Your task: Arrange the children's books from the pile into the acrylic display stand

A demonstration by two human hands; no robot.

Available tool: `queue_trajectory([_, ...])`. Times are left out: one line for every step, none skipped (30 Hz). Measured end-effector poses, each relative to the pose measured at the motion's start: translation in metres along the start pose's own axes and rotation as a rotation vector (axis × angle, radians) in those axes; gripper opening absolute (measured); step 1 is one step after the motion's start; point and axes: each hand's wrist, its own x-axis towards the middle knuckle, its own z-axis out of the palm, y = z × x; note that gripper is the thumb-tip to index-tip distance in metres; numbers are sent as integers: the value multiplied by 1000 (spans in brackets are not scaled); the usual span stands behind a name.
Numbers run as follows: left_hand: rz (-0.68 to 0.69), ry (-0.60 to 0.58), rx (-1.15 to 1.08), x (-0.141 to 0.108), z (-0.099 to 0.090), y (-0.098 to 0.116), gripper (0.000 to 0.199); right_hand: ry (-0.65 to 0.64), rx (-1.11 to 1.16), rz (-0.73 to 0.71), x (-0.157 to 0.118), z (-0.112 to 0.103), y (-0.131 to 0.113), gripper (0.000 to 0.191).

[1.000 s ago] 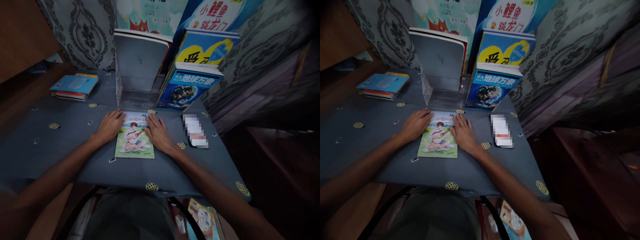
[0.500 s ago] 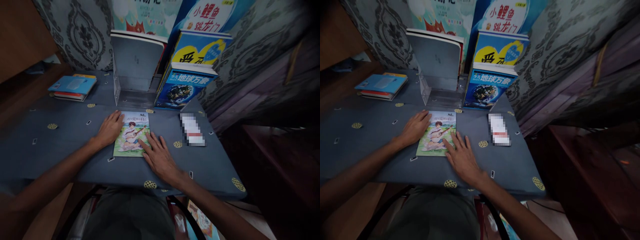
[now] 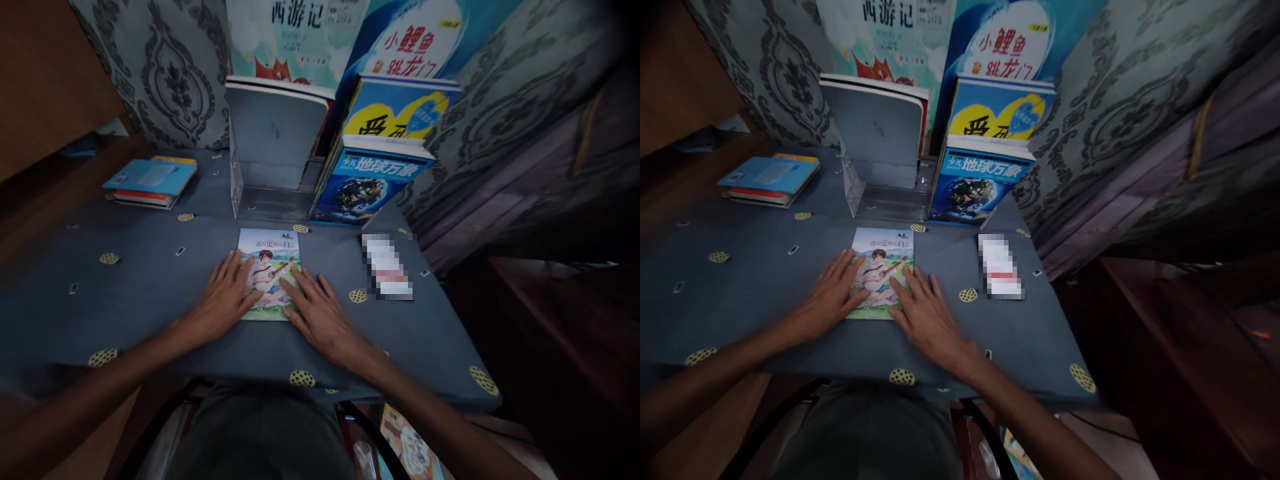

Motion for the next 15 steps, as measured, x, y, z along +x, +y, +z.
queue_trajectory([-35, -3, 1, 4, 0, -5, 71, 3, 8, 10, 5, -1, 1, 54])
queue_trajectory([-56, -8, 6, 8, 0, -8, 73, 7, 14, 24, 12, -3, 1, 55])
queue_trajectory([-67, -15, 12, 12, 0, -10, 74, 8, 18, 43, 19, -4, 2, 56])
queue_trajectory([-71, -22, 18, 15, 0, -12, 73, 1, 20, 65, 28, -5, 3, 56])
queue_trajectory([-71, -28, 23, 17, 0, -12, 73, -8, 21, 86, 37, -6, 4, 57])
queue_trajectory([-72, -33, 28, 19, 1, -12, 72, -18, 22, 106, 46, -7, 5, 57])
queue_trajectory([-74, -33, 30, 21, 1, -12, 72, -22, 24, 123, 55, -8, 6, 58])
queue_trajectory([-76, -28, 27, 22, 1, -13, 71, -19, 29, 136, 63, -8, 8, 58])
queue_trajectory([-74, -16, 15, 23, 1, -14, 70, -11, 36, 148, 71, -8, 9, 59])
queue_trajectory([-68, 3, -9, 25, 1, -15, 68, 5, 43, 160, 76, -8, 11, 59])
queue_trajectory([-59, 27, -48, 26, 0, -16, 67, 25, 49, 176, 81, -6, 12, 58])
queue_trajectory([-50, 52, -104, 28, -1, -18, 65, 47, 54, 190, 84, -4, 13, 57])
queue_trajectory([-47, 76, -177, 30, -3, -20, 65, 70, 60, 201, 86, -2, 14, 56])
queue_trajectory([-51, 97, -267, 32, -5, -21, 64, 93, 65, 209, 87, 1, 14, 56])
queue_trajectory([-64, 114, -373, 34, -7, -23, 65, 116, 72, 211, 87, 3, 15, 55])
